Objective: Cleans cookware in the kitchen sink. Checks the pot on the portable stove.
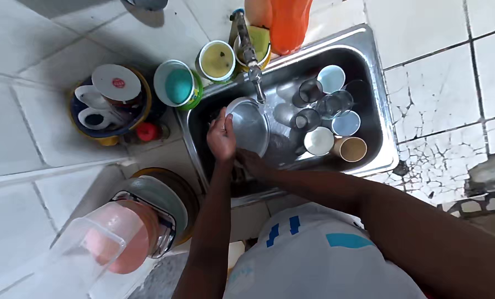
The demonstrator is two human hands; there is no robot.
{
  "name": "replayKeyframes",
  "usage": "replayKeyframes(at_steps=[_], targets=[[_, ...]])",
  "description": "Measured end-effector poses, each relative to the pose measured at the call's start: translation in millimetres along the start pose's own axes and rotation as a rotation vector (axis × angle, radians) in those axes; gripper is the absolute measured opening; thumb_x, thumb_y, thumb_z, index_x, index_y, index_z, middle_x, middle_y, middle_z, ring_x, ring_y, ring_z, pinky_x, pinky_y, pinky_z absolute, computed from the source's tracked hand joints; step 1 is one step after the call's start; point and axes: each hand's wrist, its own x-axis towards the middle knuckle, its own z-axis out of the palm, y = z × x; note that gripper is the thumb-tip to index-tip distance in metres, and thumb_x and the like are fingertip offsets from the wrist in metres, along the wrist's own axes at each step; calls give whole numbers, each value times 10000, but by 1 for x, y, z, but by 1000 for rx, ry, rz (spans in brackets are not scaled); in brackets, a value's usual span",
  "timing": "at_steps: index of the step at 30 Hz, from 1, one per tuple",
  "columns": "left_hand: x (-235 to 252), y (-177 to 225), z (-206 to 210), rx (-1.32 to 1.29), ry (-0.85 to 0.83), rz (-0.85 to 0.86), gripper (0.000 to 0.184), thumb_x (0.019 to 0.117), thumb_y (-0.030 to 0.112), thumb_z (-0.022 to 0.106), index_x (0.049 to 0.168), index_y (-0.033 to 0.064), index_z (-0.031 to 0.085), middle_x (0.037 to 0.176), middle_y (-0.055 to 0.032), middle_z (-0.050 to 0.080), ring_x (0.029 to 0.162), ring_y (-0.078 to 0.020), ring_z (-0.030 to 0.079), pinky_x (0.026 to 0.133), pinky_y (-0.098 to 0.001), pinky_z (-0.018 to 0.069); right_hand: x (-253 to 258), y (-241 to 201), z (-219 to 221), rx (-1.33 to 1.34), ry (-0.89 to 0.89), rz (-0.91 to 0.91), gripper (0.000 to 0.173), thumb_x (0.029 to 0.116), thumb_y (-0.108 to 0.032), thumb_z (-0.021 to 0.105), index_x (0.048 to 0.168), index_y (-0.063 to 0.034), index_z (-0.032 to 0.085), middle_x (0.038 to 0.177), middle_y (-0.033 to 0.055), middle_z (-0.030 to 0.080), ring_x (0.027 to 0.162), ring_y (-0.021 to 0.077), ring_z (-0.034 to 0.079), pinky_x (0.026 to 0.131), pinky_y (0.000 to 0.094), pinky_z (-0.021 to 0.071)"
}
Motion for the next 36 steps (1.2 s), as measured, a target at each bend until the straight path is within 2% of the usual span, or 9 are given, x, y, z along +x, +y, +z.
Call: replayKeyframes(at_steps=[7, 13, 16, 19, 22, 25, 28, 32, 36], targets=[[26, 5, -8, 29, -197, -12, 393, 1077, 328, 517, 1388, 130, 656, 1158, -160, 729, 1082, -295, 689, 970, -479, 525, 91, 82, -104, -1250, -201, -610, 317, 1040, -227, 507, 1300, -222, 689, 1392, 76, 639, 1355, 316, 544, 1185, 567, 367], [19, 13, 1, 44, -166, 49, 369, 1075, 287, 524, 1370, 119, 668, 1092, -174, 733, 985, -319, 704, 879, -500, 553, 118, 47, -100, -1315, 36, -412, 690, 950, -176, 653, 1578, -66, 389, 1718, 136, 177, 1579, 328, 193, 1260, 450, 258], [9, 5, 0, 23, -90, 61, 369, 1072, 286, 536, 1359, 102, 676, 1088, -169, 742, 982, -307, 709, 883, -475, 555, 100, 85, -66, -1163, 28, -414, 651, 945, -346, 674, 1489, -31, 508, 1623, 202, 381, 1561, 421, 192, 1284, 565, 111], [2, 3, 4, -90, -21, -5, 352, 1046, 303, 589, 1326, 121, 703, 1162, -113, 749, 1067, -216, 708, 981, -400, 539, 72, 68, -27, -790, -23, -175, 377, 1057, -374, 516, 1233, -103, 712, 1205, 139, 717, 1216, 313, 641, 1061, 564, 482], [-5, 5, 3, -324, -3, -195, 332, 1028, 260, 624, 1306, 98, 707, 1267, -77, 720, 1201, -131, 661, 1082, -331, 497, 51, 16, 1, -179, 19, -118, 322, 1083, -134, 459, 1238, 60, 664, 1163, 230, 705, 1109, 321, 678, 992, 488, 524], [0, 5, 0, -476, 19, -335, 328, 1049, 204, 583, 1319, 50, 687, 1295, -83, 705, 1214, -101, 645, 1076, -301, 491, 29, -35, 21, 342, 237, -8, 396, 1102, -297, 326, 1236, -66, 618, 1108, 101, 655, 988, 176, 628, 832, 393, 534], [11, 6, -3, -439, 1, -363, 326, 1051, 201, 576, 1312, 42, 689, 1301, -95, 701, 1213, -102, 646, 1075, -300, 486, 6, -11, 29, -74, 286, -296, 429, 1125, -225, 328, 1368, 58, 541, 1364, 253, 573, 1265, 337, 580, 1051, 491, 497], [28, -5, -8, -303, -92, -316, 350, 1058, 262, 573, 1316, 55, 689, 1315, -103, 694, 1236, -132, 639, 1103, -340, 466, -3, 40, -7, -627, -14, -384, 503, 1036, -289, 595, 1445, -1, 539, 1436, 235, 555, 1347, 369, 534, 1141, 475, 434], [41, -8, -10, -305, -228, -188, 324, 1052, 278, 583, 1249, 66, 728, 1250, -74, 726, 1191, -110, 661, 1080, -337, 492, 40, 91, -65, -1107, -106, -657, 267, 999, -149, 612, 1239, -67, 694, 1347, 163, 637, 1297, 370, 565, 1161, 518, 408]])
